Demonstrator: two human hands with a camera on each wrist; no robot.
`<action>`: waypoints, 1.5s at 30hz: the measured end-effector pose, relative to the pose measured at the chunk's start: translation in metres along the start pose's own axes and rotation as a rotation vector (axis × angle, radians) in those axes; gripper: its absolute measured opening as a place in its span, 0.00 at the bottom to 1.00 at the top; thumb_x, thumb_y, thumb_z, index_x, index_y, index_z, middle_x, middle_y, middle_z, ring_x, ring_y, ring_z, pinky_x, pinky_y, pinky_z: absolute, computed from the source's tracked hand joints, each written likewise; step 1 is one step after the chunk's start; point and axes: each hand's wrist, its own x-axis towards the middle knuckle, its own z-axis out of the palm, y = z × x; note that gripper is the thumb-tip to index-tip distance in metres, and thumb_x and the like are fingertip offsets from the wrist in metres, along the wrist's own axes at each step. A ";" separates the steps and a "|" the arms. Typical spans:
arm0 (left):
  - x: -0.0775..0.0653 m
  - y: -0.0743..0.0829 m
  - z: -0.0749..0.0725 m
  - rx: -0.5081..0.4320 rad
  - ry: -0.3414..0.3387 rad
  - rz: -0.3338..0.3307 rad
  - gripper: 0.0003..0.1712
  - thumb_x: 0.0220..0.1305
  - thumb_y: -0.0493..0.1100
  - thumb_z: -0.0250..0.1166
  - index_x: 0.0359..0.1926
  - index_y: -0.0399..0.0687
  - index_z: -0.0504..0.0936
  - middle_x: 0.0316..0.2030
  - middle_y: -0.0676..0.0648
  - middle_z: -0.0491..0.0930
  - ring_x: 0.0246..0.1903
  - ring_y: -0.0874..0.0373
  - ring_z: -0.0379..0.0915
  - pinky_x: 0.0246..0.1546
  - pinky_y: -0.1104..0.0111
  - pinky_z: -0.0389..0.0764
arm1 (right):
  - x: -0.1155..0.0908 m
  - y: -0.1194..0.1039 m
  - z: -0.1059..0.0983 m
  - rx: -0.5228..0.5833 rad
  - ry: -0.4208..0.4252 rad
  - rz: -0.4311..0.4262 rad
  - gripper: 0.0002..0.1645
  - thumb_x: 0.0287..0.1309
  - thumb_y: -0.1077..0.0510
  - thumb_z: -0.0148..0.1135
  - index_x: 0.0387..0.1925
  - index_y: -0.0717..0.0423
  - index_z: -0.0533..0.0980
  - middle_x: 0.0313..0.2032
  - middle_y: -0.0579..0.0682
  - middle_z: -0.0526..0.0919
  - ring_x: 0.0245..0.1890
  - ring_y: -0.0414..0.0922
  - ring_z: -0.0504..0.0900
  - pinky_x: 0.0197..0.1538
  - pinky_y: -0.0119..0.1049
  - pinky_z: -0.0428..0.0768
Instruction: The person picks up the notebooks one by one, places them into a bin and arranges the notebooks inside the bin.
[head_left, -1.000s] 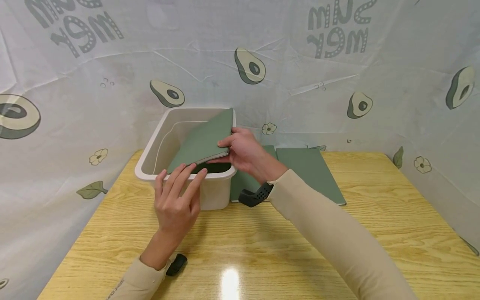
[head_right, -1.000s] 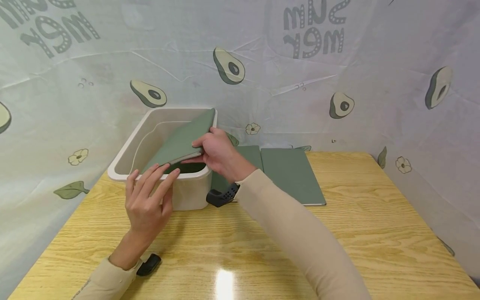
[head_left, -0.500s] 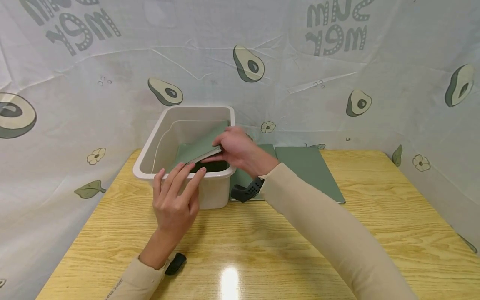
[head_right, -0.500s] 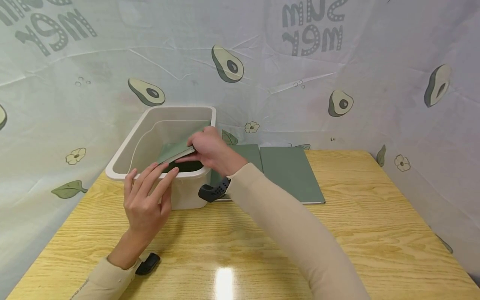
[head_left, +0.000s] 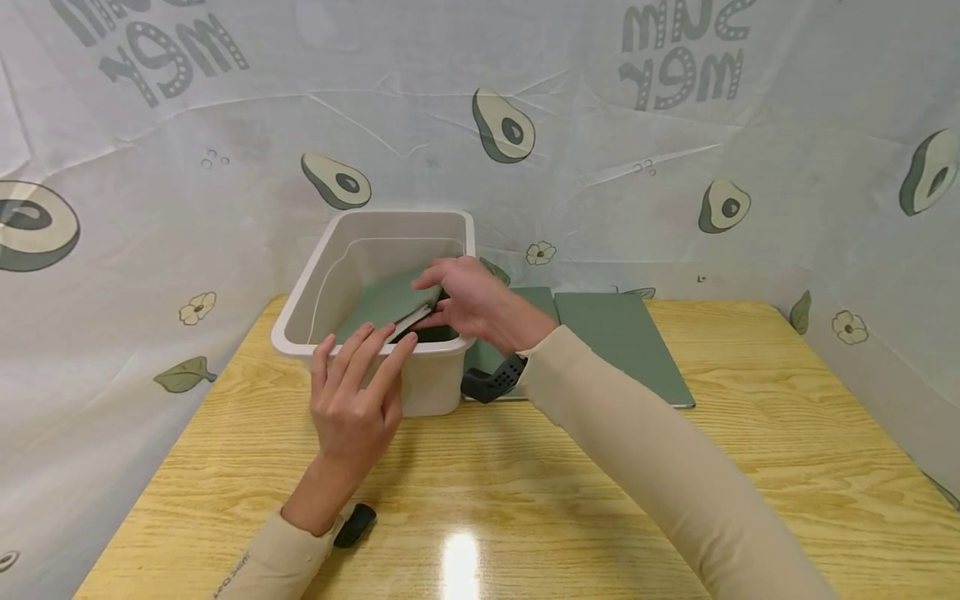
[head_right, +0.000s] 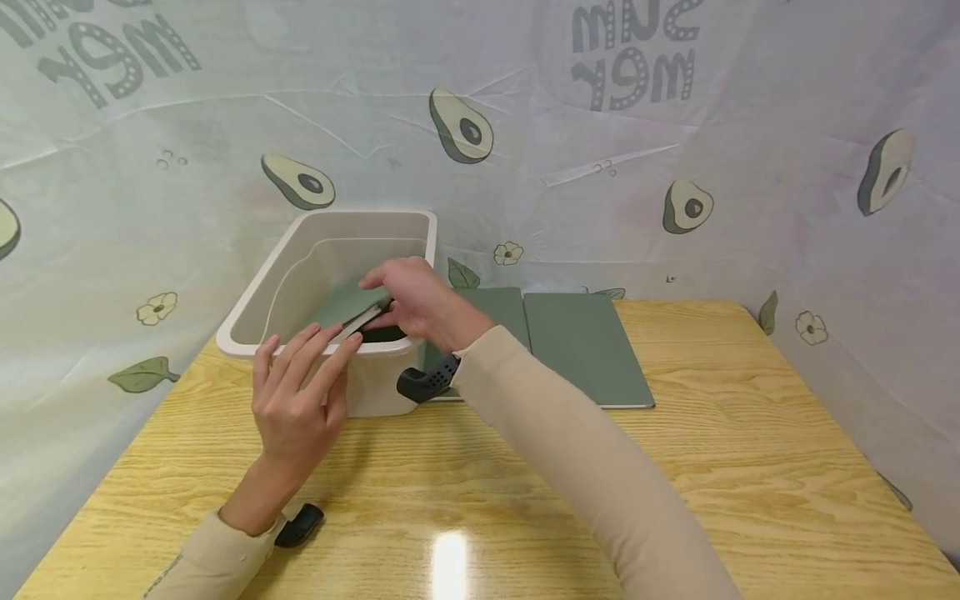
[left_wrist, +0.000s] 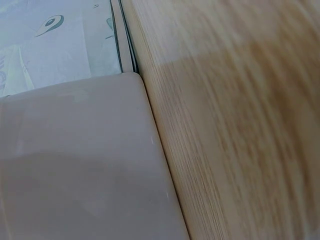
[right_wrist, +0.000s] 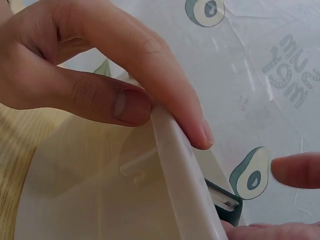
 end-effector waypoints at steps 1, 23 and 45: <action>0.000 0.000 0.000 0.000 -0.003 -0.001 0.17 0.68 0.34 0.63 0.52 0.48 0.92 0.50 0.38 0.91 0.51 0.38 0.86 0.61 0.40 0.74 | 0.000 0.000 0.000 0.009 -0.004 0.000 0.47 0.72 0.69 0.54 0.85 0.54 0.48 0.86 0.47 0.49 0.82 0.67 0.56 0.73 0.66 0.71; -0.001 0.000 0.000 0.003 -0.030 0.002 0.15 0.73 0.39 0.62 0.53 0.48 0.92 0.50 0.38 0.91 0.51 0.38 0.86 0.60 0.39 0.74 | -0.012 0.007 -0.007 -0.024 -0.064 -0.088 0.40 0.74 0.61 0.55 0.83 0.53 0.58 0.86 0.44 0.52 0.87 0.53 0.31 0.87 0.50 0.36; -0.001 0.001 0.001 -0.010 -0.018 -0.005 0.16 0.73 0.38 0.61 0.53 0.48 0.92 0.50 0.38 0.91 0.51 0.37 0.86 0.64 0.41 0.73 | -0.022 0.012 -0.018 -0.209 -0.247 -0.307 0.30 0.76 0.65 0.53 0.77 0.62 0.68 0.81 0.54 0.65 0.85 0.50 0.56 0.86 0.51 0.52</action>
